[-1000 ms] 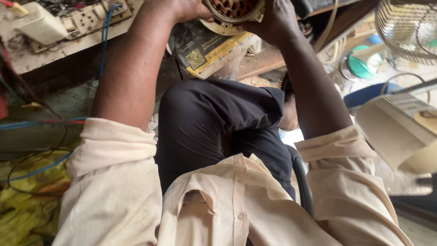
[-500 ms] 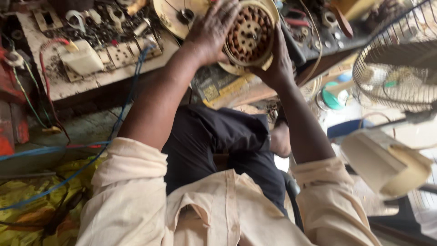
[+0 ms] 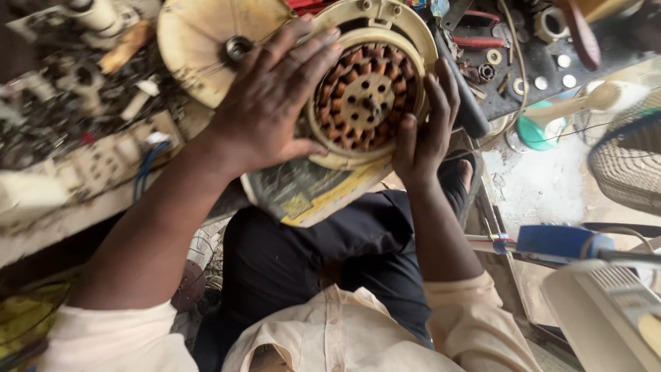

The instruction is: The person uses a screwdriver to adjust a small white plastic component, then fits a beige plastic ring onto a circular motor stator with copper windings. They repeatedly align and press the ring into place while inspecting the assembly.

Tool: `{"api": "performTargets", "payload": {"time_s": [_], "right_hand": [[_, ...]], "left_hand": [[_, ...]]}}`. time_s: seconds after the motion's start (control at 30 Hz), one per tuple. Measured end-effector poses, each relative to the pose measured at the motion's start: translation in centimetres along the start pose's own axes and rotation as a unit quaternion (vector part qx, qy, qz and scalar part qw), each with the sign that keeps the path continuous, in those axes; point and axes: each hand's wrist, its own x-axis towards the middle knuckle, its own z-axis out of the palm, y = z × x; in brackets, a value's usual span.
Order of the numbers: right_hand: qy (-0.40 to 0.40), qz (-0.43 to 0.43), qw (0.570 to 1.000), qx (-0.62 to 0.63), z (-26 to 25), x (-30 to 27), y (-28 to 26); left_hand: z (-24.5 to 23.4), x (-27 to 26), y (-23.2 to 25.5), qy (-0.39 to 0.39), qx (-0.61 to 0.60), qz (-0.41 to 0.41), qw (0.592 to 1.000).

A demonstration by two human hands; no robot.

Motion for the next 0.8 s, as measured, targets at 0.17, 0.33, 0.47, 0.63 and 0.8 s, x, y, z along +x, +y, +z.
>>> {"api": "performTargets", "payload": {"time_s": [0.17, 0.33, 0.47, 0.63, 0.8], "right_hand": [[-0.001, 0.015, 0.999, 0.045, 0.1, -0.2, 1.9], [-0.013, 0.032, 0.999, 0.027, -0.7, -0.8, 2.3], [-0.056, 0.049, 0.989, 0.13, -1.2, 0.0, 1.8], [-0.151, 0.016, 0.982, 0.109, -2.8, 0.9, 2.0], [-0.183, 0.072, 0.971, 0.139, -3.3, 0.8, 2.5]], "left_hand": [[0.4, 0.2, 0.0, 0.025, -0.063, 0.02, 0.997], [1.1, 0.3, -0.1, 0.02, -0.085, 0.011, 0.996], [1.0, 0.4, 0.2, 0.018, -0.096, 0.024, 0.995], [1.1, 0.0, 0.4, 0.02, -0.082, 0.011, 0.996], [1.8, 0.1, 0.1, 0.02, -0.087, 0.006, 0.996]]}}
